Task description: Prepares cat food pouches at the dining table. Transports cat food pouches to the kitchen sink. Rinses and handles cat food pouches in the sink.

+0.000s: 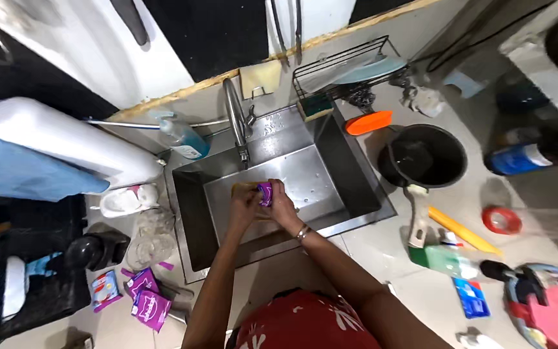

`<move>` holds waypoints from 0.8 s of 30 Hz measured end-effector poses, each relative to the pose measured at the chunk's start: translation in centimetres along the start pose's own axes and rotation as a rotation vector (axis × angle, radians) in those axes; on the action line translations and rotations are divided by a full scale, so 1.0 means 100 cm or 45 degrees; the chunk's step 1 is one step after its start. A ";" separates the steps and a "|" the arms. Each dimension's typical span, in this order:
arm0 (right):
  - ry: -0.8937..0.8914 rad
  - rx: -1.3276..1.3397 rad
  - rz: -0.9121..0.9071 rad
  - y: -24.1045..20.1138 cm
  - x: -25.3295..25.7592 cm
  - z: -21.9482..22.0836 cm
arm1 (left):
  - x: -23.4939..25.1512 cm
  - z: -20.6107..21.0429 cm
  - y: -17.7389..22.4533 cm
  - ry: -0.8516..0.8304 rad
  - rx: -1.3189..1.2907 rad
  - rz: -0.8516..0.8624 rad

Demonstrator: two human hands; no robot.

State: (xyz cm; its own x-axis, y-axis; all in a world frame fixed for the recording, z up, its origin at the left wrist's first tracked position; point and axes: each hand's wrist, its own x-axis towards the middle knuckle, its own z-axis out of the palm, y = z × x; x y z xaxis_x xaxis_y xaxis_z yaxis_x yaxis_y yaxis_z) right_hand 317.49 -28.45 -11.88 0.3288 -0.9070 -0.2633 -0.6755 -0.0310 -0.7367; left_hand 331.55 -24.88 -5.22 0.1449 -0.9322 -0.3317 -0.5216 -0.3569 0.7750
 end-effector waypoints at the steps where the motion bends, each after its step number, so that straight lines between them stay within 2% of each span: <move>1: 0.028 0.052 -0.057 0.007 0.004 0.003 | 0.004 -0.002 0.001 -0.013 -0.028 -0.064; 6: 0.120 0.165 -0.210 0.019 0.016 0.005 | 0.024 -0.003 -0.007 0.056 -0.161 -0.101; 9: 0.067 0.151 -0.224 0.020 0.020 0.004 | 0.035 -0.008 -0.005 0.100 -0.035 -0.167; 12: 0.051 0.276 -0.138 0.024 0.028 0.005 | 0.049 -0.014 -0.004 0.060 0.078 -0.210; 15: 0.058 0.467 -0.060 0.029 0.037 0.012 | 0.091 -0.018 -0.001 0.101 0.188 0.076; 19: -0.036 0.577 -0.032 0.024 0.045 0.023 | 0.204 -0.001 -0.013 0.256 0.242 0.704; 20: -0.064 0.588 -0.022 0.020 0.047 0.023 | 0.220 -0.001 -0.003 0.247 0.224 0.732; 22: -0.087 0.588 -0.004 0.014 0.049 0.023 | 0.232 -0.003 0.022 0.183 0.193 0.608; 24: -0.092 0.581 0.005 0.014 0.051 0.024 | 0.233 -0.002 0.037 0.207 0.125 0.520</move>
State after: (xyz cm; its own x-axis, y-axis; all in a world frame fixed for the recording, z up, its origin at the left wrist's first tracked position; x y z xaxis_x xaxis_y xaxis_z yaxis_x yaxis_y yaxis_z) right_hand 319.84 -32.05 -15.73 0.3832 -0.8745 -0.2974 -0.3223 0.1751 -0.9303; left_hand 333.23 -47.97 -9.99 0.0365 -0.9957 0.0853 -0.6396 0.0423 0.7676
